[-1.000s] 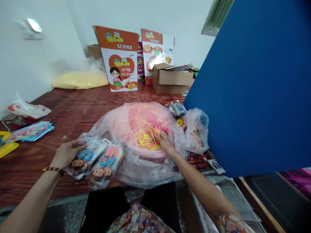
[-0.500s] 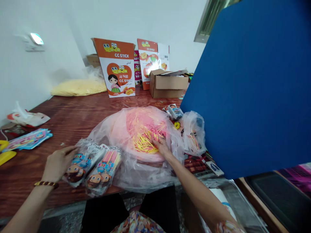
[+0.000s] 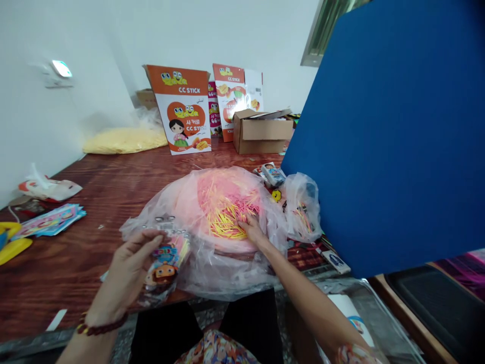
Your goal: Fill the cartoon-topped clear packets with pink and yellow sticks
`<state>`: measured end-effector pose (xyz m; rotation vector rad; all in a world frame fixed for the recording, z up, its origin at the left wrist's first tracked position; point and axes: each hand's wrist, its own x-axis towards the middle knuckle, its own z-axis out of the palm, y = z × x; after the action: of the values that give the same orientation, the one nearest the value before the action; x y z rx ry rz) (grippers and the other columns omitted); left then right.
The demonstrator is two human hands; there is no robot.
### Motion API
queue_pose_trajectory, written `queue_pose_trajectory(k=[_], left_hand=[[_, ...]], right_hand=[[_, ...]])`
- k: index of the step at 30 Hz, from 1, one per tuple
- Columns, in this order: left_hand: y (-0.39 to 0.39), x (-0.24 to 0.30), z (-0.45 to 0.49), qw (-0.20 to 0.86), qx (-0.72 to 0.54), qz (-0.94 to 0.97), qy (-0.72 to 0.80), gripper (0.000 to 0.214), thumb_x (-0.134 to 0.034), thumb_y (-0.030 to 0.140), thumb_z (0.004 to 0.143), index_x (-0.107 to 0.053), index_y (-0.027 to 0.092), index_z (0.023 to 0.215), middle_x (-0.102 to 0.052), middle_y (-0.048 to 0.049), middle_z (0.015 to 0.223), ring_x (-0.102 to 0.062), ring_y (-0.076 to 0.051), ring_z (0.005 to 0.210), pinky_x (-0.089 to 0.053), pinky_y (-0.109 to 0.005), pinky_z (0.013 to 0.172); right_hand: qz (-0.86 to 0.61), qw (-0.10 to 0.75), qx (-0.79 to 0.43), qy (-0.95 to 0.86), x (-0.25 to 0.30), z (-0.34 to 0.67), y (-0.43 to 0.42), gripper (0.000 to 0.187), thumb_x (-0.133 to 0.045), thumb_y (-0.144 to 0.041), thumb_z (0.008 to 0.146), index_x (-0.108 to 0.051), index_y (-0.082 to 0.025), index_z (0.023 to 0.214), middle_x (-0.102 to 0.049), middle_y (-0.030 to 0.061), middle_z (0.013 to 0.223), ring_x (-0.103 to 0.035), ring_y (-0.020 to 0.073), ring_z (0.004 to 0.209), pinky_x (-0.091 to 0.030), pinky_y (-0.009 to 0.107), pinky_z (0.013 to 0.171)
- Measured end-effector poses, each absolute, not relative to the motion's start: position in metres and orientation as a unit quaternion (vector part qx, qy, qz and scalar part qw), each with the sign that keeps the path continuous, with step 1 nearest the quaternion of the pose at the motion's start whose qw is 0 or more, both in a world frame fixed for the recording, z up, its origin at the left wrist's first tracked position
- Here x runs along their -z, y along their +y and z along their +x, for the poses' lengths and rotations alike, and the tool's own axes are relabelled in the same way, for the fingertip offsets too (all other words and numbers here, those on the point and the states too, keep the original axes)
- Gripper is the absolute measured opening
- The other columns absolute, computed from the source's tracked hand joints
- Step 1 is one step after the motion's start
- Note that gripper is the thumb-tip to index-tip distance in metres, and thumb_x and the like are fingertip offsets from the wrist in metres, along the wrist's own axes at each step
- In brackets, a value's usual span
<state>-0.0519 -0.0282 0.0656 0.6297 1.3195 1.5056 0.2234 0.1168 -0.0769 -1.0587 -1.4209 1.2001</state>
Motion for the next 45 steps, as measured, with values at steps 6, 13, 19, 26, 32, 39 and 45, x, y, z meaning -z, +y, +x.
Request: queue_pose_trajectory(k=[6,13,19,26,32,39,45], left_hand=[[-0.033,-0.038,-0.011,0.553,-0.607,0.262,0.507,0.032,-0.088,0.029,0.055,-0.068,0.018,0.077,-0.069,0.0005,0.075,-0.063,-0.012,0.069,-0.052,-0.018,0.061],[-0.04,-0.032,0.001,0.55,-0.589,0.28,0.521,0.03,-0.088,0.03,0.058,-0.07,0.017,0.079,-0.067,0.0019,0.075,-0.059,-0.009,0.068,-0.048,-0.015,0.061],[-0.038,-0.029,0.001,0.545,-0.584,0.296,0.524,0.029,-0.087,0.033,0.059,-0.067,0.017,0.074,-0.063,0.0034,0.068,-0.056,-0.01,0.063,-0.046,-0.018,0.059],[-0.022,-0.023,0.018,0.53,-0.53,0.383,0.54,0.03,-0.084,0.039,0.06,-0.066,0.016,0.068,-0.059,0.0026,0.063,-0.051,-0.01,0.056,-0.041,-0.02,0.053],[-0.006,-0.022,0.024,0.511,-0.479,0.457,0.548,0.029,-0.079,0.042,0.063,-0.065,0.016,0.062,-0.054,0.0028,0.057,-0.045,-0.01,0.054,-0.034,-0.022,0.052],[-0.01,-0.018,0.018,0.519,-0.446,0.468,0.559,0.025,-0.077,0.04,0.068,-0.07,0.017,0.066,-0.058,0.0014,0.058,-0.047,-0.011,0.053,-0.035,-0.023,0.052],[-0.014,-0.02,0.019,0.515,-0.427,0.489,0.56,0.023,-0.072,0.04,0.071,-0.072,0.017,0.065,-0.064,-0.0011,0.06,-0.054,-0.014,0.055,-0.04,-0.024,0.054]], right_hand=[[-0.44,0.474,-0.541,-0.537,0.076,0.227,0.116,0.036,-0.071,-0.054,0.064,-0.057,-0.021,0.07,-0.067,0.0002,0.066,-0.06,0.0191,0.071,-0.049,0.035,0.076],[-0.439,0.492,-0.517,-0.545,0.072,0.224,0.112,0.039,-0.067,-0.059,0.068,-0.059,-0.021,0.071,-0.068,0.0003,0.066,-0.062,0.0196,0.071,-0.049,0.036,0.08],[-0.455,0.458,-0.504,-0.574,0.064,0.223,0.104,0.037,-0.068,-0.057,0.07,-0.059,-0.02,0.07,-0.068,-0.0002,0.068,-0.061,0.0177,0.07,-0.049,0.033,0.075],[-0.365,0.507,-0.638,-0.451,0.023,0.222,0.099,0.037,-0.073,-0.051,0.068,-0.061,-0.02,0.085,-0.066,0.0007,0.068,-0.062,0.0176,0.062,-0.051,0.033,0.063],[-0.354,0.449,-0.548,-0.61,-0.019,0.216,0.072,0.029,-0.067,-0.048,0.078,-0.06,-0.02,0.079,-0.06,-0.0018,0.068,-0.054,0.0136,0.062,-0.044,0.026,0.06],[-0.3,0.358,-0.355,-0.81,-0.044,0.207,0.055,0.022,-0.05,-0.031,0.092,-0.051,-0.021,0.072,-0.052,-0.0023,0.067,-0.047,0.0128,0.063,-0.037,0.024,0.06],[-0.295,0.343,-0.34,-0.824,-0.038,0.208,0.054,0.018,-0.052,-0.027,0.091,-0.049,-0.022,0.074,-0.049,-0.0038,0.064,-0.043,0.0114,0.058,-0.033,0.024,0.057]])
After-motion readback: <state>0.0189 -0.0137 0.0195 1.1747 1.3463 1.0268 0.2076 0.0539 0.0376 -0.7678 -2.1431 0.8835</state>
